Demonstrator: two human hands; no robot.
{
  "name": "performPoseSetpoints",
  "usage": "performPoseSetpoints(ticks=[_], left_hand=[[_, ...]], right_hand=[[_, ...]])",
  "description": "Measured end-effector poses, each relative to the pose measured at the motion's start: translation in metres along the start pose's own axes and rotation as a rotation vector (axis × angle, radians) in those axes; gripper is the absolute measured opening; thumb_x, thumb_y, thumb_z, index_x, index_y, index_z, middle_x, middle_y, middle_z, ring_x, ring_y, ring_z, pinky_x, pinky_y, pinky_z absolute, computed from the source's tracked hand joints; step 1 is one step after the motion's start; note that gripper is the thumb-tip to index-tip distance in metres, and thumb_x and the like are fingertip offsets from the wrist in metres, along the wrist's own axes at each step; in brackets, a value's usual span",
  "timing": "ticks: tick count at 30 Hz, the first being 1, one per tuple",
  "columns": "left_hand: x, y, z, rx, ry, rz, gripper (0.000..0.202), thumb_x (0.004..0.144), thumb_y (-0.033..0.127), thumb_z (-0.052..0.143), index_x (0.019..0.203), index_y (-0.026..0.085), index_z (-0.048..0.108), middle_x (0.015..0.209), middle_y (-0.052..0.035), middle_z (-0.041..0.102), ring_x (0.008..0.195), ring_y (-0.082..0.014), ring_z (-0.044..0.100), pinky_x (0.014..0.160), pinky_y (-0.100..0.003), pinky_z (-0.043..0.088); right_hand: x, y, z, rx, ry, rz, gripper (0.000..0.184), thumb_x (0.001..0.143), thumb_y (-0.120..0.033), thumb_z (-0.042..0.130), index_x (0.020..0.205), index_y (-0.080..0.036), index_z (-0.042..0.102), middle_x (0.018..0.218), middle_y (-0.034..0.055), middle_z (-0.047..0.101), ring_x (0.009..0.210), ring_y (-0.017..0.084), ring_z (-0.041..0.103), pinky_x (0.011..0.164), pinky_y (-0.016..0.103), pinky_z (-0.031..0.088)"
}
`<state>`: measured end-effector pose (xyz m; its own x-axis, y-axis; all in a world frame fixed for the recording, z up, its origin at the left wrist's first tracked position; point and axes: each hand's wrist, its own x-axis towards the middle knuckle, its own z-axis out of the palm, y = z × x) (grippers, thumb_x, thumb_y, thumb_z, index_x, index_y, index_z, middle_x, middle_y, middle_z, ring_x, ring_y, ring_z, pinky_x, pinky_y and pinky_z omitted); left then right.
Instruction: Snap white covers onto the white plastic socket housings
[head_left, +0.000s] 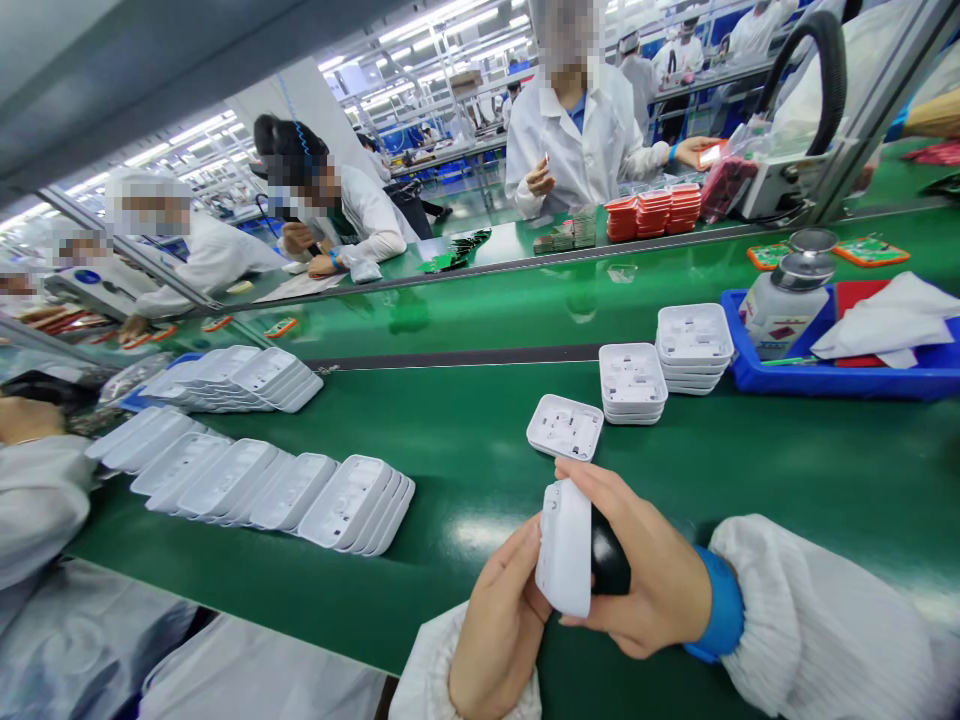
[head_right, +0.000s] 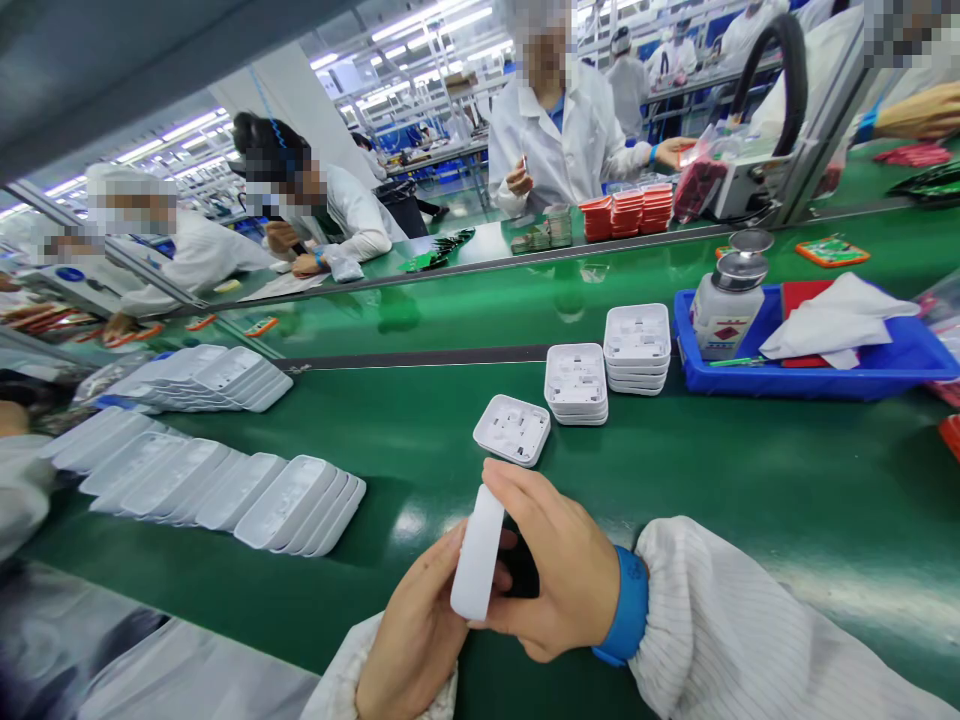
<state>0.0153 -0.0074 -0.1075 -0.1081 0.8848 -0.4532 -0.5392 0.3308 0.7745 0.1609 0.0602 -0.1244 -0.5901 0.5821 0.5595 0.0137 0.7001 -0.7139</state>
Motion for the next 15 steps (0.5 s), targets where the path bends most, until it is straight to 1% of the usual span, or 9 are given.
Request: performPoseSetpoints(ticks=[1, 3, 5, 6, 9, 13, 15], left_hand=[[0.000, 0.000, -0.001, -0.012, 0.005, 0.004, 0.026, 0.083, 0.035, 0.061, 0.093, 0.012, 0.068, 0.083, -0.0077, 0.065, 0.065, -0.0146, 0.058, 0.049, -0.021, 0.047], [0.001, -0.001, -0.002, -0.067, 0.005, 0.014, 0.021, 0.083, 0.031, 0.062, 0.094, 0.014, 0.068, 0.087, -0.0058, 0.066, 0.068, -0.0126, 0.059, 0.055, -0.020, 0.049], [0.002, -0.001, -0.004, -0.132, -0.033, 0.022, 0.019, 0.084, 0.029, 0.061, 0.096, 0.016, 0.067, 0.090, -0.0049, 0.066, 0.071, -0.0112, 0.059, 0.062, -0.019, 0.050], [0.002, -0.001, -0.005, -0.153, -0.059, 0.022, 0.019, 0.085, 0.029, 0.059, 0.096, 0.015, 0.067, 0.089, -0.0049, 0.066, 0.070, -0.0109, 0.058, 0.063, -0.020, 0.050], [0.001, 0.000, -0.006, -0.171, -0.110, 0.000, 0.025, 0.088, 0.033, 0.054, 0.095, 0.013, 0.067, 0.083, -0.0063, 0.066, 0.065, -0.0121, 0.058, 0.056, -0.022, 0.050], [-0.001, 0.002, -0.005, -0.183, -0.085, -0.013, 0.028, 0.088, 0.035, 0.053, 0.099, 0.012, 0.065, 0.081, -0.0067, 0.066, 0.064, -0.0137, 0.059, 0.054, -0.024, 0.051], [-0.001, 0.002, -0.004, -0.193, -0.082, -0.012, 0.028, 0.088, 0.035, 0.053, 0.101, 0.013, 0.065, 0.080, -0.0067, 0.066, 0.064, -0.0139, 0.059, 0.054, -0.025, 0.052]], right_hand=[[0.000, 0.000, 0.000, 0.011, 0.000, 0.005, 0.078, 0.083, -0.037, 0.063, 0.144, -0.022, 0.017, 0.140, 0.0133, 0.029, 0.125, 0.032, 0.034, 0.099, 0.044, 0.039], [0.000, 0.002, 0.000, 0.037, 0.001, 0.031, 0.078, 0.080, -0.035, 0.065, 0.143, -0.021, 0.020, 0.140, 0.0137, 0.028, 0.125, 0.032, 0.035, 0.100, 0.044, 0.038], [0.000, 0.004, 0.000, 0.070, 0.008, 0.062, 0.076, 0.078, -0.033, 0.065, 0.141, -0.019, 0.025, 0.140, 0.0146, 0.027, 0.124, 0.033, 0.036, 0.101, 0.044, 0.036], [0.001, 0.005, 0.000, 0.087, 0.012, 0.075, 0.075, 0.077, -0.033, 0.065, 0.140, -0.018, 0.027, 0.140, 0.0150, 0.026, 0.123, 0.033, 0.037, 0.102, 0.044, 0.035], [0.002, 0.009, -0.001, 0.131, 0.010, 0.123, 0.068, 0.076, -0.034, 0.064, 0.136, -0.017, 0.033, 0.137, 0.0152, 0.029, 0.120, 0.032, 0.039, 0.100, 0.044, 0.036], [0.004, 0.012, -0.002, 0.194, -0.013, 0.225, 0.066, 0.075, -0.033, 0.065, 0.132, -0.018, 0.036, 0.130, 0.0139, 0.036, 0.115, 0.030, 0.042, 0.091, 0.040, 0.043], [0.004, 0.013, -0.002, 0.220, -0.025, 0.247, 0.065, 0.075, -0.032, 0.065, 0.132, -0.018, 0.036, 0.129, 0.0139, 0.038, 0.113, 0.029, 0.044, 0.089, 0.038, 0.045]])
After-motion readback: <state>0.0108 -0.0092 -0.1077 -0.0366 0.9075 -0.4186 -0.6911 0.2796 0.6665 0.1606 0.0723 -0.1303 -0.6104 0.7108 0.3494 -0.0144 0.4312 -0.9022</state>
